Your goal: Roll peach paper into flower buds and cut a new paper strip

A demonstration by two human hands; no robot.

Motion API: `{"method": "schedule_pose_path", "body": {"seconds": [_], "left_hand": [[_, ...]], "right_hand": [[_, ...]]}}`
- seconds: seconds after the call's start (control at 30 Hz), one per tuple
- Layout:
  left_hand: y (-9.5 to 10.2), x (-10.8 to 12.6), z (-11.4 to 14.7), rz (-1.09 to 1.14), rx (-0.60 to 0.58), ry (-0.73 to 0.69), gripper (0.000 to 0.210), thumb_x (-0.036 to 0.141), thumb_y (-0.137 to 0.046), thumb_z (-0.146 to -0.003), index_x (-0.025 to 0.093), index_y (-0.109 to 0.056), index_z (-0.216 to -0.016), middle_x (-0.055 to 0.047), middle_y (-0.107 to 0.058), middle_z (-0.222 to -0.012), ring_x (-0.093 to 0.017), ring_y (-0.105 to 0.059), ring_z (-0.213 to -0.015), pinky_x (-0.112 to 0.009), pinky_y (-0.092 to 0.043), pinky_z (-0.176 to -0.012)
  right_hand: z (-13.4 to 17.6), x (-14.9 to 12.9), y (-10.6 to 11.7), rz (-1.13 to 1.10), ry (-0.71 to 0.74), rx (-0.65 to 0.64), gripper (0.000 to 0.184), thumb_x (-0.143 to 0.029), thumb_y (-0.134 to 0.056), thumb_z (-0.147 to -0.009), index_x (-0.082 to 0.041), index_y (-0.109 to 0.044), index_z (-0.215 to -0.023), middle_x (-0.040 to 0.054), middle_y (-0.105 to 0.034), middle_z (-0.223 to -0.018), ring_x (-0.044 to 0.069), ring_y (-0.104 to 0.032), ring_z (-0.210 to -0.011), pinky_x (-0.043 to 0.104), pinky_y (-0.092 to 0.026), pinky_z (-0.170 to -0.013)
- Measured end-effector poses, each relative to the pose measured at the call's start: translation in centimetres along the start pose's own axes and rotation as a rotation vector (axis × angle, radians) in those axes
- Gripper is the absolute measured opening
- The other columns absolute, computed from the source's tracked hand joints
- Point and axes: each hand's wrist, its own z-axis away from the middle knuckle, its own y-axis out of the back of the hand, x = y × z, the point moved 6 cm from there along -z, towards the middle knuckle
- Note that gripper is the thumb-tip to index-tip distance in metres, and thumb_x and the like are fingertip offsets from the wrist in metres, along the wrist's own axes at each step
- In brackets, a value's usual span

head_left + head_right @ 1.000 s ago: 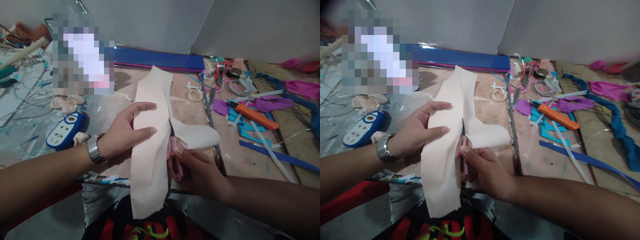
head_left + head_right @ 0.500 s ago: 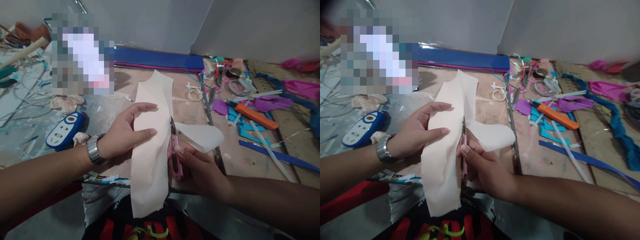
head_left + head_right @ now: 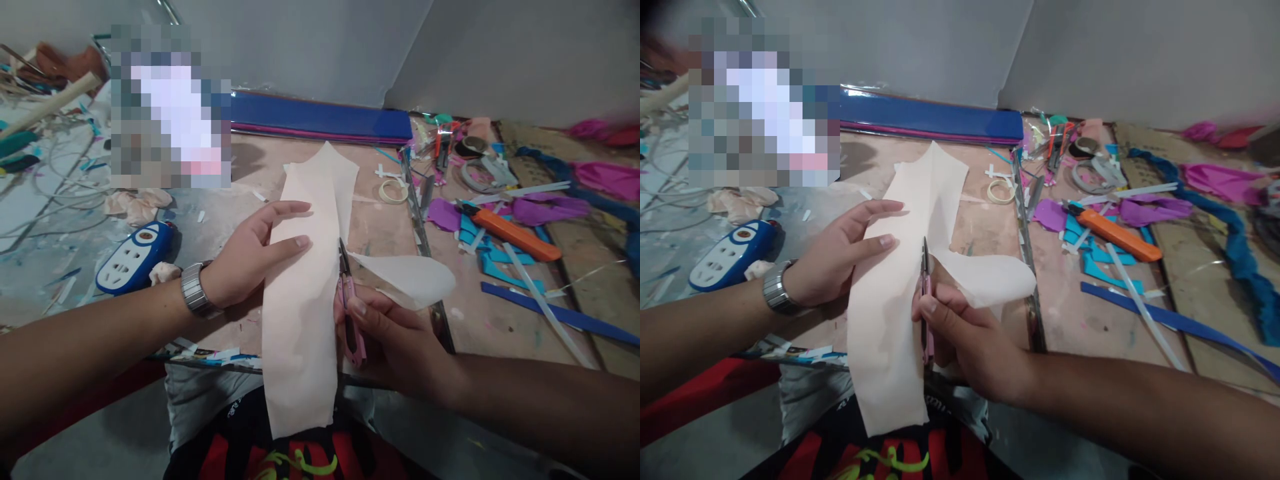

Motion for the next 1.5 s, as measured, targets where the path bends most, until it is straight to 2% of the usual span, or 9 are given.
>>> {"method": "schedule_pose_path", "body": {"seconds": [0.13,0.27,0.5,0.87,1.07,1.17,1.23,1.3,1.5], "left_hand": [[0.0,-0.1,0.3,-0.051,-0.009,0.056,0.056,0.034,-0.086,-0.082,0.024,-0.067,-0.133,-0.009,-0.070,-0.133,-0.027,-0.069,-0.114,-0.040,-0.057,-0.096],[-0.3,0.2,0.9,-0.080,-0.024,0.075,0.057,0.037,-0.085,-0.083,0.027,-0.067,-0.136,-0.008,-0.074,-0.126,-0.025,-0.072,-0.103,-0.039,-0.059,-0.087],[-0.3,0.7,1.0,-0.142,-0.008,0.027,0.054,0.034,-0.085,-0.083,0.025,-0.069,-0.134,-0.009,-0.071,-0.134,-0.027,-0.068,-0.118,-0.043,-0.055,-0.102],[-0.4,0.9,1.1,-0.134,-0.009,0.010,0.055,0.033,-0.084,-0.083,0.024,-0.068,-0.135,-0.010,-0.069,-0.137,-0.032,-0.065,-0.126,-0.050,-0.054,-0.107],[-0.3,0.8,0.8,-0.065,0.004,-0.028,0.049,0.033,-0.083,-0.084,0.025,-0.070,-0.130,-0.008,-0.063,-0.146,-0.031,-0.061,-0.131,-0.045,-0.052,-0.109],[-0.2,0.4,0.6,0.043,0.025,0.025,0.044,0.035,-0.080,-0.087,0.024,-0.071,-0.128,-0.008,-0.065,-0.144,-0.028,-0.068,-0.118,-0.043,-0.057,-0.098],[-0.2,0.1,0.5,0.087,0.032,0.086,0.048,0.034,-0.081,-0.085,0.024,-0.069,-0.131,-0.009,-0.070,-0.135,-0.026,-0.072,-0.104,-0.041,-0.060,-0.089],[-0.2,0.0,0.5,0.089,0.038,0.107,0.053,0.031,-0.084,-0.082,0.023,-0.068,-0.132,-0.009,-0.072,-0.130,-0.025,-0.073,-0.099,-0.041,-0.061,-0.086],[0.1,0.6,0.7,-0.044,0.037,-0.039,0.053,0.031,-0.088,-0.079,0.024,-0.072,-0.128,-0.009,-0.068,-0.138,-0.030,-0.064,-0.127,-0.048,-0.052,-0.110]], "right_hand": [[-0.1,0.0,-0.3,-0.064,-0.007,-0.024,0.046,-0.061,-0.086,-0.077,-0.020,-0.067,-0.087,-0.0031,-0.063,-0.057,0.009,-0.050,-0.050,0.021,-0.028,-0.049],[-0.1,-0.4,-0.3,-0.049,0.045,-0.030,0.043,-0.058,-0.083,-0.082,-0.018,-0.068,-0.088,-0.0026,-0.063,-0.057,0.009,-0.053,-0.051,0.021,-0.030,-0.049],[-0.1,-0.4,-0.1,-0.015,0.091,-0.035,0.040,-0.057,-0.080,-0.086,-0.018,-0.068,-0.089,-0.0040,-0.061,-0.055,0.008,-0.050,-0.048,0.021,-0.036,-0.051],[-0.2,-0.9,-0.3,0.038,0.114,-0.055,0.039,-0.057,-0.076,-0.090,-0.018,-0.066,-0.086,-0.0027,-0.062,-0.058,0.009,-0.052,-0.051,0.022,-0.030,-0.048],[0.0,-1.2,-0.6,0.076,0.152,-0.086,0.037,-0.053,-0.074,-0.093,-0.018,-0.066,-0.084,-0.0035,-0.060,-0.056,0.008,-0.047,-0.048,0.021,-0.029,-0.046],[0.2,-0.9,-0.6,0.067,0.120,-0.078,0.038,-0.054,-0.074,-0.092,-0.018,-0.065,-0.086,-0.0036,-0.059,-0.056,0.008,-0.046,-0.048,0.021,-0.030,-0.047],[0.2,-0.6,-0.4,0.045,0.084,-0.054,0.039,-0.056,-0.076,-0.090,-0.018,-0.065,-0.089,-0.0041,-0.059,-0.057,0.008,-0.046,-0.048,0.022,-0.032,-0.048],[0.3,-0.4,-0.3,0.013,0.074,-0.046,0.040,-0.057,-0.077,-0.089,-0.019,-0.065,-0.092,-0.0040,-0.060,-0.058,0.009,-0.048,-0.050,0.023,-0.034,-0.050],[0.2,-0.3,-0.5,0.003,0.056,-0.077,0.042,-0.059,-0.076,-0.089,-0.019,-0.064,-0.093,-0.0033,-0.061,-0.060,0.008,-0.044,-0.049,0.023,-0.028,-0.049]]}}
